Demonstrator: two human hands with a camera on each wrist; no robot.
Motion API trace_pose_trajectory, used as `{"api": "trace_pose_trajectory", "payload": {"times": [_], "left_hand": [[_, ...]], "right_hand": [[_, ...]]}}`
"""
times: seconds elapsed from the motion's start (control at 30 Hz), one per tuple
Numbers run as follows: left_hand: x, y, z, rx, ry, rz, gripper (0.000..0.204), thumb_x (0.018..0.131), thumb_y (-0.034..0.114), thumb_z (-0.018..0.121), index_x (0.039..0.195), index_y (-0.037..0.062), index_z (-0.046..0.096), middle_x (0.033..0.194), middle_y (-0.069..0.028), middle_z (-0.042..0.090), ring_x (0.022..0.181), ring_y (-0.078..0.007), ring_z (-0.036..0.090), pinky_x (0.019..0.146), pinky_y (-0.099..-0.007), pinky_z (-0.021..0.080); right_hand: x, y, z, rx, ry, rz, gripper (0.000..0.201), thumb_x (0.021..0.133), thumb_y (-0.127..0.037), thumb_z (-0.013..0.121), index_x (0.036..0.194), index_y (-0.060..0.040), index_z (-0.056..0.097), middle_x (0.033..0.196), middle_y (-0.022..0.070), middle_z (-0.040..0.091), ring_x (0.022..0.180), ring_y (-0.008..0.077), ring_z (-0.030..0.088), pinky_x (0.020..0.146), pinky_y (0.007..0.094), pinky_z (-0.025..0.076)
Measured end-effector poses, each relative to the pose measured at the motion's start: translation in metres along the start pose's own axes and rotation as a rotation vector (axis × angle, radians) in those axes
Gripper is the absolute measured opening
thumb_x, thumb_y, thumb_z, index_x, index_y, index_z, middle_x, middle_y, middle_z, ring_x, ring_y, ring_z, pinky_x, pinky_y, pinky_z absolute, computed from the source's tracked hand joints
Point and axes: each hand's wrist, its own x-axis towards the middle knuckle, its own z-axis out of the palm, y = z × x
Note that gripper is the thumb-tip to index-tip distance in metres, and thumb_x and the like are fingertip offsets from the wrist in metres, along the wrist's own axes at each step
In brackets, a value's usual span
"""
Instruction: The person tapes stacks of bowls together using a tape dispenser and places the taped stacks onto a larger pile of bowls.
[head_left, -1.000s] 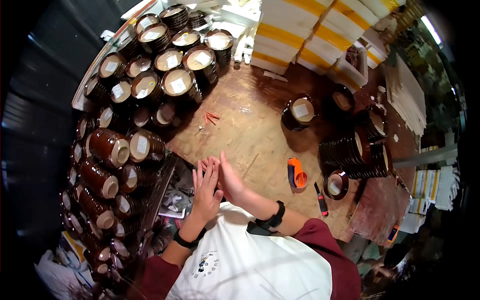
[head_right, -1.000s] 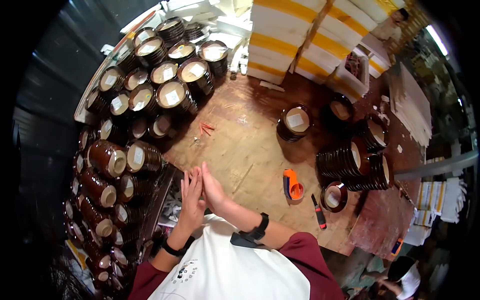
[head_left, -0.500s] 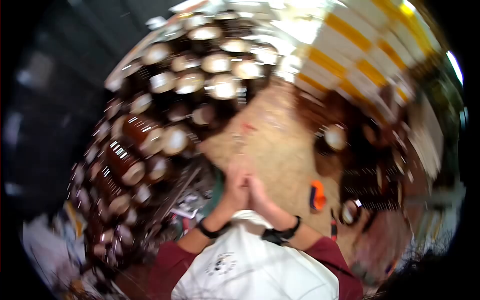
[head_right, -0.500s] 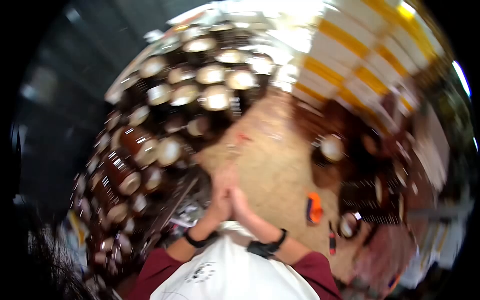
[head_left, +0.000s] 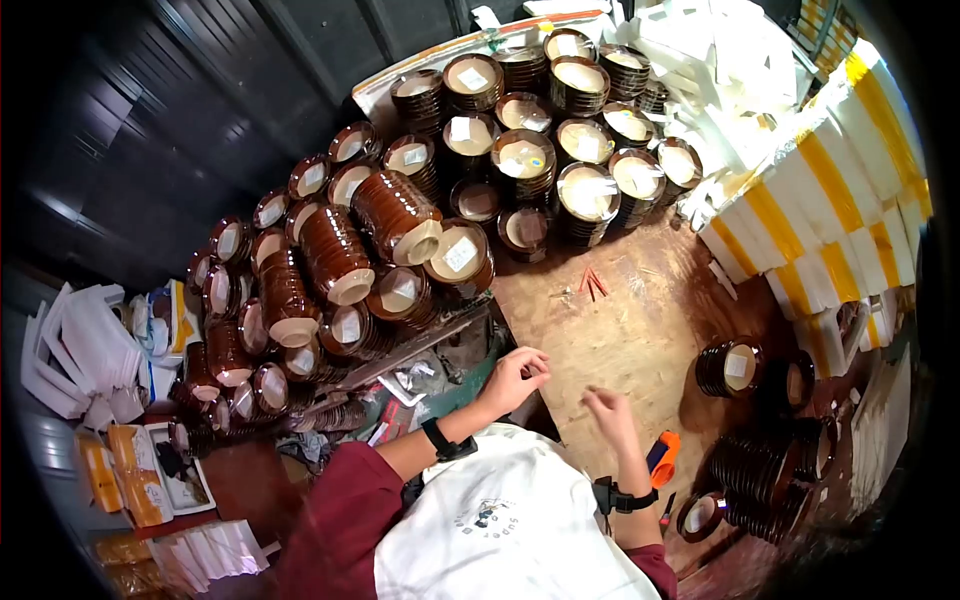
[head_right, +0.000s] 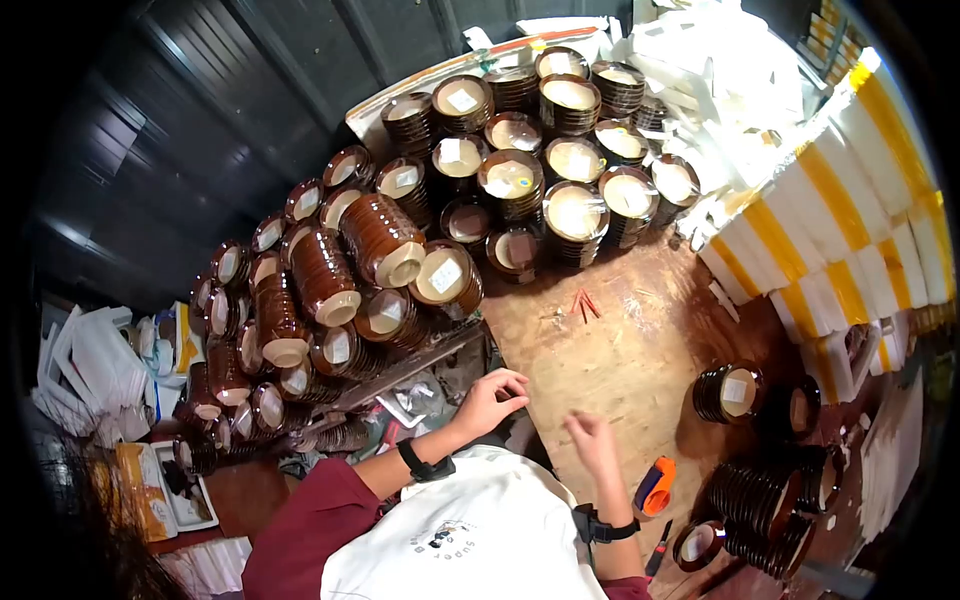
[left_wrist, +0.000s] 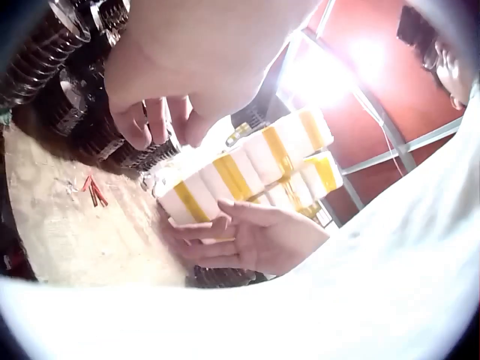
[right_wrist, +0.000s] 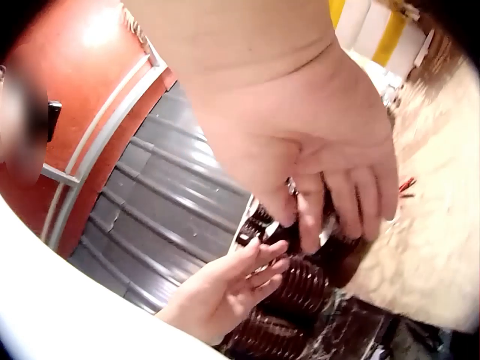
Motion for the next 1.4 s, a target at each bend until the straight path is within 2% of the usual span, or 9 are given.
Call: {"api": "trace_pose_trajectory", "payload": {"times": [0.2, 0.23, 0.33, 0.43, 0.63, 0.83, 0.93, 1.13, 1.4], "left_hand": [[0.028, 0.001, 0.033, -0.222, -0.124, -0.308, 0.069, 0.092, -0.004, 0.062, 0.154, 0.0087, 0.037, 0.073, 0.0021, 0.061, 0.066, -0.0058, 0.054, 0.063, -0.0242, 0.048], [0.032, -0.016, 0.047, -0.470, -0.220, -0.284, 0.067, 0.094, -0.006, 0.056, 0.156, 0.0100, 0.035, 0.075, 0.0020, 0.063, 0.067, -0.0055, 0.055, 0.065, -0.0232, 0.048], [0.054, -0.011, 0.102, -0.050, -0.306, -0.069, 0.053, 0.097, 0.002, 0.058, 0.148, 0.0055, 0.044, 0.120, -0.0073, 0.068, 0.101, -0.0136, 0.063, 0.087, -0.0267, 0.049], [0.096, -0.034, 0.155, -0.215, -0.596, -0.178, 0.037, 0.099, 0.021, 0.065, 0.131, 0.0039, 0.057, 0.127, -0.0076, 0.067, 0.109, -0.0152, 0.064, 0.085, -0.0258, 0.049], [0.205, -0.015, 0.304, -0.061, -0.757, -0.280, 0.052, 0.102, 0.047, 0.053, 0.135, 0.0066, 0.056, 0.135, -0.0079, 0.062, 0.120, -0.0222, 0.059, 0.094, -0.0380, 0.048], [0.268, -0.015, 0.432, -0.223, -0.932, -0.598, 0.091, 0.092, 0.079, 0.037, 0.156, 0.0146, 0.035, 0.157, -0.0066, 0.040, 0.143, -0.0300, 0.036, 0.112, -0.0557, 0.030], [0.267, -0.027, 0.469, -0.383, -0.973, -0.575, 0.069, 0.101, 0.063, 0.040, 0.152, 0.0162, 0.043, 0.152, -0.0074, 0.048, 0.141, -0.0230, 0.042, 0.115, -0.0416, 0.034], [0.264, -0.043, 0.480, -0.511, -0.877, -0.737, 0.055, 0.106, 0.050, 0.039, 0.138, 0.0083, 0.056, 0.137, -0.0051, 0.062, 0.124, -0.0191, 0.057, 0.106, -0.0325, 0.045], [0.219, -0.042, 0.421, -0.486, -0.736, -0.685, 0.052, 0.107, 0.046, 0.038, 0.140, 0.0085, 0.055, 0.139, -0.0045, 0.060, 0.128, -0.0205, 0.055, 0.112, -0.0352, 0.041]], "right_hand": [[-0.036, 0.093, -0.069, 0.282, 0.436, 0.117, 0.045, 0.097, -0.019, 0.063, 0.134, 0.0013, 0.048, 0.099, 0.0153, 0.074, 0.079, 0.0161, 0.068, 0.076, 0.0264, 0.054], [-0.038, 0.118, -0.074, 0.456, 0.508, 0.101, 0.044, 0.098, -0.021, 0.063, 0.134, 0.0007, 0.048, 0.103, 0.0150, 0.073, 0.080, 0.0171, 0.068, 0.075, 0.0271, 0.054], [-0.040, 0.145, -0.105, 0.803, 0.760, 0.138, 0.049, 0.099, -0.033, 0.065, 0.130, 0.0005, 0.048, 0.110, 0.0113, 0.065, 0.086, 0.0168, 0.066, 0.073, 0.0299, 0.055], [-0.026, 0.170, -0.139, 0.963, 0.914, 0.081, 0.070, 0.099, -0.055, 0.056, 0.140, -0.0003, 0.043, 0.138, 0.0219, 0.052, 0.115, 0.0293, 0.061, 0.096, 0.0388, 0.052], [0.013, 0.193, -0.218, 1.175, 1.178, 0.124, 0.090, 0.093, -0.072, 0.048, 0.155, -0.0096, 0.029, 0.157, 0.0117, 0.035, 0.141, 0.0293, 0.037, 0.113, 0.0500, 0.032], [0.042, 0.198, -0.272, 1.172, 1.079, 0.058, 0.086, 0.092, -0.078, 0.042, 0.156, -0.0208, 0.036, 0.154, -0.0004, 0.042, 0.139, 0.0198, 0.038, 0.110, 0.0455, 0.033], [0.056, 0.208, -0.285, 1.209, 1.039, 0.009, 0.083, 0.094, -0.076, 0.041, 0.156, -0.0214, 0.037, 0.156, -0.0019, 0.041, 0.139, 0.0168, 0.039, 0.108, 0.0380, 0.038], [0.071, 0.203, -0.272, 1.340, 1.200, -0.171, 0.074, 0.103, -0.061, 0.037, 0.155, -0.0082, 0.038, 0.159, 0.0059, 0.039, 0.146, 0.0185, 0.033, 0.120, 0.0327, 0.024], [0.046, 0.174, -0.228, 1.458, 1.064, -0.109, 0.059, 0.107, -0.049, 0.038, 0.146, -0.0065, 0.050, 0.147, 0.0060, 0.053, 0.135, 0.0168, 0.047, 0.115, 0.0316, 0.035]]}}
